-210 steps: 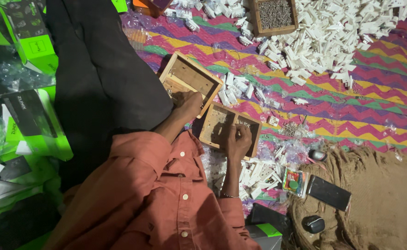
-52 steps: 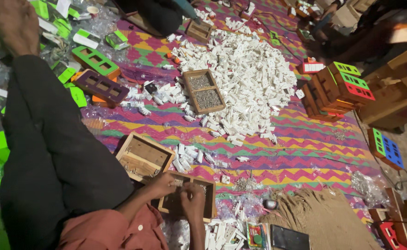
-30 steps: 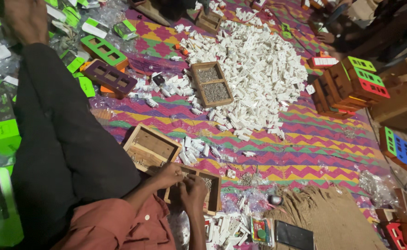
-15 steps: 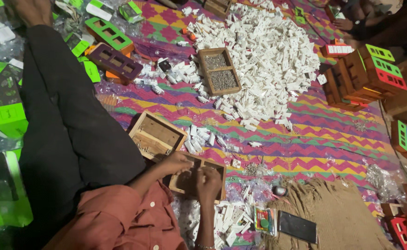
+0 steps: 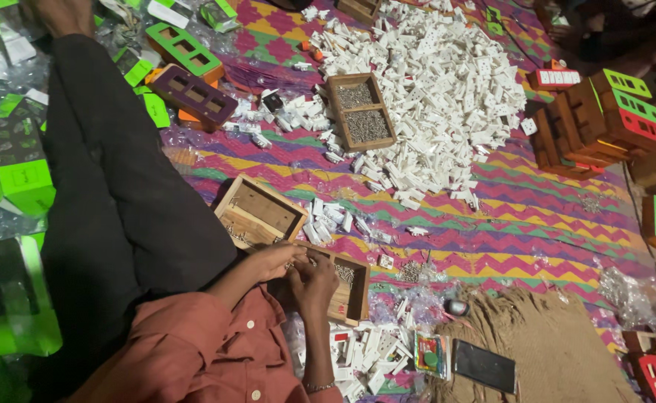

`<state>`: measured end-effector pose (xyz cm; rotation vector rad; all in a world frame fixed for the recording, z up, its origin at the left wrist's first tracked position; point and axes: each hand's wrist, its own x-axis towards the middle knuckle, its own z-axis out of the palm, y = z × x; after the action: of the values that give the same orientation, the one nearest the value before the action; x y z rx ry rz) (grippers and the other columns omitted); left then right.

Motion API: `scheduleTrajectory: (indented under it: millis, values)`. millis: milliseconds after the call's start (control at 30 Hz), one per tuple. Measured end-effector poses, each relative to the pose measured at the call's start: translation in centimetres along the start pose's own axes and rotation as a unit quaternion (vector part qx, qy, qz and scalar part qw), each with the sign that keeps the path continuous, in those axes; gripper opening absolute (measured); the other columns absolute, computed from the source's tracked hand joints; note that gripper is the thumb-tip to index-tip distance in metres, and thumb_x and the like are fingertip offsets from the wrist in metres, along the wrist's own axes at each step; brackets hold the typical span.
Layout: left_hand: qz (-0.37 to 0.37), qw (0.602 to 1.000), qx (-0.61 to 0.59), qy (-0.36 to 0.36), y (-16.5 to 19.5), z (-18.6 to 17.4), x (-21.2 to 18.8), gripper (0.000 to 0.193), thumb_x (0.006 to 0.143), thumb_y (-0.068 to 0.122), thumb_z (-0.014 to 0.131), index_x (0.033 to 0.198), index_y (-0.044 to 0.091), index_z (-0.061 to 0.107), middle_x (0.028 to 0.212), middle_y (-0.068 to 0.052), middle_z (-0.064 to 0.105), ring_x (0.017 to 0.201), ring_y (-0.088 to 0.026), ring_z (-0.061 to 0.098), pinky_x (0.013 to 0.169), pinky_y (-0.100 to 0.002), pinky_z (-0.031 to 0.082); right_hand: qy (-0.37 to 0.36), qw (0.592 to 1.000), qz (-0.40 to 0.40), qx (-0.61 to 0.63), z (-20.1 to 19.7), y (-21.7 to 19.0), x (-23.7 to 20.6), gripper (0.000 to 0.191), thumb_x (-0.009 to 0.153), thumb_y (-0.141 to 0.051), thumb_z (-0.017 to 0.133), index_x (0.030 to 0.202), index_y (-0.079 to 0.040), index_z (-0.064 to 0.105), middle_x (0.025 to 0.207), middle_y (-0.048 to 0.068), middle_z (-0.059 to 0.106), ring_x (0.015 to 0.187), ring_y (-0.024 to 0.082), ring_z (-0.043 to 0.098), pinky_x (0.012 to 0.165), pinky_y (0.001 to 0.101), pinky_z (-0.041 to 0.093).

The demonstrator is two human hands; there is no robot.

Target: The person sits on the floor and repeatedly picks small metal pins from a wooden box, inserts them into white plastic electrical components, and places the assembled units into the box. The person continues this repetitive assembly cycle throughout the clip.

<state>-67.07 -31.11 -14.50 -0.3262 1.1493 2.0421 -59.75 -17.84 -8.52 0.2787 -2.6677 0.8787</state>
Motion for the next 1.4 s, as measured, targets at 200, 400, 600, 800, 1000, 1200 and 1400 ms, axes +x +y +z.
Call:
scheduleTrajectory:
  millis: [200,400,600,800,1000,1200,1400]
  values:
    - [-0.010,0.995,0.098,0.016,1.1,1.5,-1.8,0.026,0.099,0.019,0.061,0.115,-0.002,0.063,0.104,-0.013,0.067,0.085,-0.021,0.064,0.070,-0.038,0.057,0.070,0.994,0.020,0.077,-1.0,1.7,-0.1,0.012,0.081,-0.017,0.081,0.083,-0.007,0.076,0.099,0.008,0.074,0.094,0.028,0.068,0.086,0.0406,0.051]
    - [0.026,0.991,0.124,-0.049,0.4,0.4,-1.6,0.026,0.099,0.014,0.063,0.112,-0.008,0.070,0.086,-0.013,0.071,0.065,-0.020,0.067,0.057,-0.030,0.053,0.102,0.982,0.062,0.144,-0.4,3.2,-0.9,0.011,0.086,-0.012,0.078,0.086,-0.002,0.072,0.094,0.011,0.074,0.092,0.028,0.069,0.086,0.0398,0.052]
    - [0.035,0.990,0.112,-0.083,-0.5,-0.2,-0.5,0.024,0.096,0.009,0.062,0.112,-0.006,0.071,0.083,-0.012,0.072,0.063,-0.017,0.067,0.056,-0.027,0.053,0.078,0.960,0.137,0.230,-0.9,3.4,-0.8,0.015,0.089,-0.015,0.077,0.090,-0.001,0.075,0.087,0.010,0.074,0.083,0.021,0.070,0.080,0.0325,0.053]
    - [0.074,0.984,0.155,-0.044,-0.3,-0.3,-0.6,0.017,0.096,0.011,0.064,0.101,-0.005,0.070,0.083,-0.009,0.075,0.063,-0.013,0.067,0.056,-0.026,0.053,0.017,0.947,0.114,0.300,-1.7,3.2,-0.5,0.018,0.089,-0.013,0.076,0.101,0.000,0.077,0.096,0.010,0.076,0.090,0.018,0.070,0.084,0.0308,0.053]
    - [0.079,0.979,0.179,-0.054,-0.6,0.2,-0.6,0.021,0.098,0.018,0.069,0.099,-0.002,0.073,0.078,-0.007,0.071,0.059,-0.010,0.062,0.051,-0.023,0.048,-0.009,0.947,0.159,0.279,-2.0,4.7,-0.8,0.018,0.089,-0.015,0.075,0.100,-0.001,0.077,0.094,0.007,0.077,0.086,0.017,0.072,0.082,0.0309,0.055]
    - [0.184,0.956,0.226,0.013,-1.5,-0.4,0.5,0.029,0.090,0.031,0.075,0.106,0.007,0.076,0.074,0.002,0.071,0.057,-0.003,0.061,0.048,-0.021,0.044,0.149,0.878,0.243,0.385,-0.8,6.6,-1.7,0.022,0.098,-0.018,0.075,0.090,0.001,0.069,0.091,0.005,0.068,0.081,0.014,0.060,0.078,0.0292,0.049]
    - [0.194,0.951,0.221,0.099,-1.7,0.0,0.5,0.037,0.086,0.037,0.082,0.098,0.003,0.080,0.064,0.002,0.061,0.051,-0.005,0.049,0.045,-0.023,0.037,0.112,0.849,0.300,0.420,-2.8,7.6,-1.0,0.019,0.091,-0.015,0.077,0.101,0.001,0.074,0.086,0.004,0.073,0.076,0.011,0.065,0.071,0.0272,0.052]
